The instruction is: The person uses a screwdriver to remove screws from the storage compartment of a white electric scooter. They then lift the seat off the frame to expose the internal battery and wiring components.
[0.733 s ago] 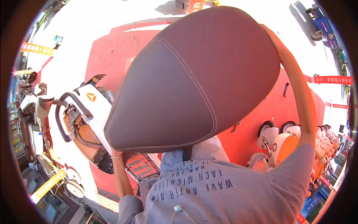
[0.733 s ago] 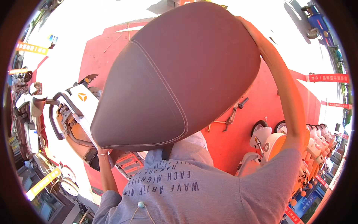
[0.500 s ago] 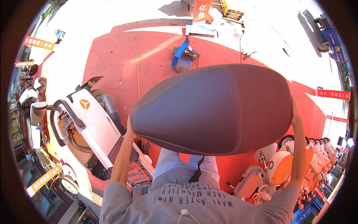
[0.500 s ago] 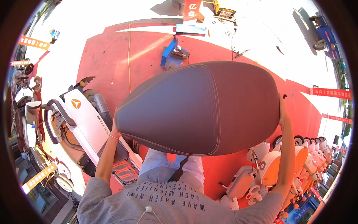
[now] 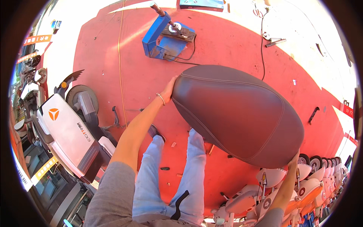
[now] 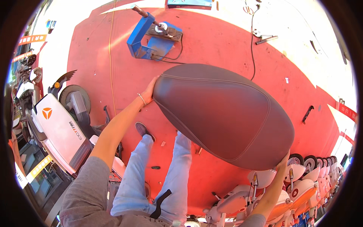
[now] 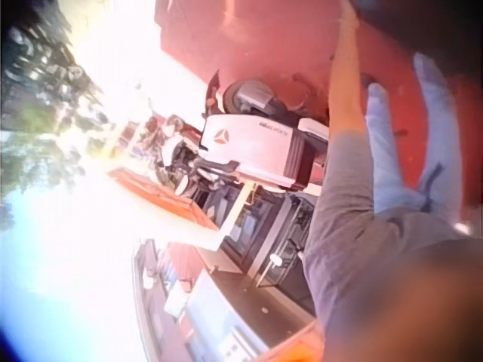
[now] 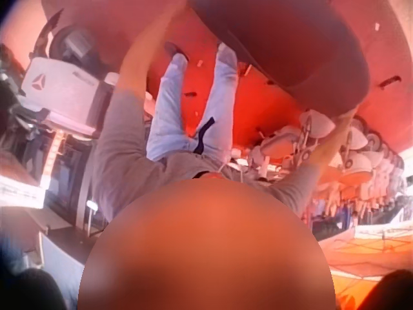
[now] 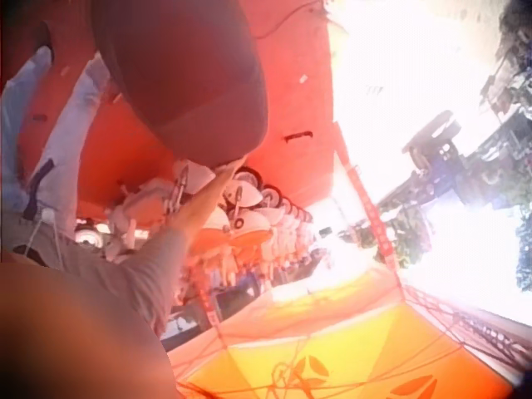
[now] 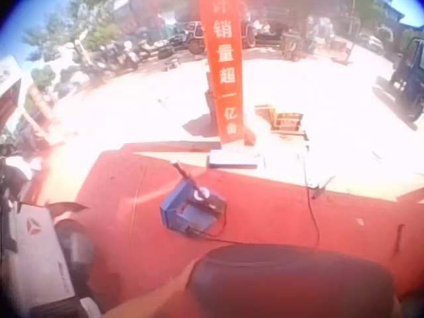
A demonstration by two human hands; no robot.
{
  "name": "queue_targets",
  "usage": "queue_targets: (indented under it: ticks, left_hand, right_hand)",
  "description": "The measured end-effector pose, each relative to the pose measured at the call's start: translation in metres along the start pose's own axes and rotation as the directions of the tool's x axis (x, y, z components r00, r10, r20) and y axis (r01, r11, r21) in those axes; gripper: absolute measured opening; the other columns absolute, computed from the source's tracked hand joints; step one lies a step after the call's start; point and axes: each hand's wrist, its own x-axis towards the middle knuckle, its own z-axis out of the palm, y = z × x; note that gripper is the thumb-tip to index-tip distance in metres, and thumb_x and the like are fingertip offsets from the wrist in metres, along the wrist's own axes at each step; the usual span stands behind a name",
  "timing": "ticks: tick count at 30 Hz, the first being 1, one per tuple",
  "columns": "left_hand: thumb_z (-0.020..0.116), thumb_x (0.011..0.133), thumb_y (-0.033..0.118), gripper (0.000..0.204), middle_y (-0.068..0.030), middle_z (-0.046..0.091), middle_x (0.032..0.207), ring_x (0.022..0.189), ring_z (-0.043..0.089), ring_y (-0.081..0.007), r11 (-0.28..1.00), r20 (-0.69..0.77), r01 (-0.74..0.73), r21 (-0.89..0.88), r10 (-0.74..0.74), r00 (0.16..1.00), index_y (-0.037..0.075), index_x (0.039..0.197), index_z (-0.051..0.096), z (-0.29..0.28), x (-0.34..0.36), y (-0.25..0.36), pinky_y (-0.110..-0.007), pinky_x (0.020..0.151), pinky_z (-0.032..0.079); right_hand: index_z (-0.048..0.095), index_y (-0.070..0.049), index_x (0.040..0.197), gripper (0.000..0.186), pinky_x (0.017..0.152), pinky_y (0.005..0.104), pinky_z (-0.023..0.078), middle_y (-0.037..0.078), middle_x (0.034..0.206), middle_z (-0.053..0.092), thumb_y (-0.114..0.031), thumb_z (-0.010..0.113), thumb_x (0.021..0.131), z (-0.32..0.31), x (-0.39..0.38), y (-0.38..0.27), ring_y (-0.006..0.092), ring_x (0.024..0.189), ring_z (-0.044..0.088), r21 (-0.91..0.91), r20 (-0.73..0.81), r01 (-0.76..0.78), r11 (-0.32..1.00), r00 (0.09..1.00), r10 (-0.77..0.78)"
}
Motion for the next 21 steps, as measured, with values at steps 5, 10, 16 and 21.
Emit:
queue_targets:
  ticks: [5,10,16,21]
  left_hand:
    - [0.038,0.090,0.047,0.050,-0.0043,0.057,0.106,0.093,0.053,-0.0126,0.994,0.138,-0.103,0.020,0.099,0.985,0.007,0.116,0.053,0.099,0.069,0.014,-0.026,0.079,0.044]
    - [0.035,0.088,0.053,0.062,-0.0099,0.052,0.122,0.113,0.046,-0.0215,0.921,-0.120,-0.183,0.344,0.237,0.964,0.005,0.122,0.049,0.124,0.084,0.012,-0.031,0.094,0.035]
    - [0.032,0.087,0.050,0.054,-0.0218,0.054,0.113,0.109,0.048,-0.0382,0.749,-0.313,-0.092,0.657,0.381,0.870,0.010,0.121,0.049,0.136,0.009,0.014,-0.041,0.091,0.037]
    - [0.040,0.086,0.041,0.047,-0.0223,0.061,0.091,0.090,0.056,-0.0380,0.705,-0.177,-0.165,0.690,0.385,0.906,0.000,0.100,0.058,0.115,-0.067,-0.023,-0.043,0.081,0.043]
  right_hand:
    - [0.042,-0.010,0.129,0.068,0.097,0.0438,0.035,0.009,0.129,0.045,-0.061,0.034,0.084,-0.062,0.090,0.061,0.0307,0.116,0.043,0.013,-0.172,0.219,0.976,0.962,-0.214]
    - [0.042,0.003,0.126,0.080,0.098,0.0400,0.032,0.020,0.129,0.043,-0.064,0.025,0.085,-0.016,0.103,0.069,0.0343,0.116,0.043,-0.437,-0.496,0.007,0.899,0.833,-0.247]
    - [0.051,0.012,0.109,0.065,0.085,0.0418,0.042,0.027,0.107,0.056,-0.047,0.033,0.088,0.031,0.060,0.093,0.0377,0.096,0.055,-0.736,-0.537,-0.158,0.658,0.729,-0.424]
    - [0.053,0.011,0.107,0.053,0.077,0.0388,0.046,0.024,0.099,0.060,-0.037,0.044,0.087,0.098,0.027,0.105,0.0341,0.089,0.058,-0.846,-0.160,0.175,0.504,0.818,-0.553]
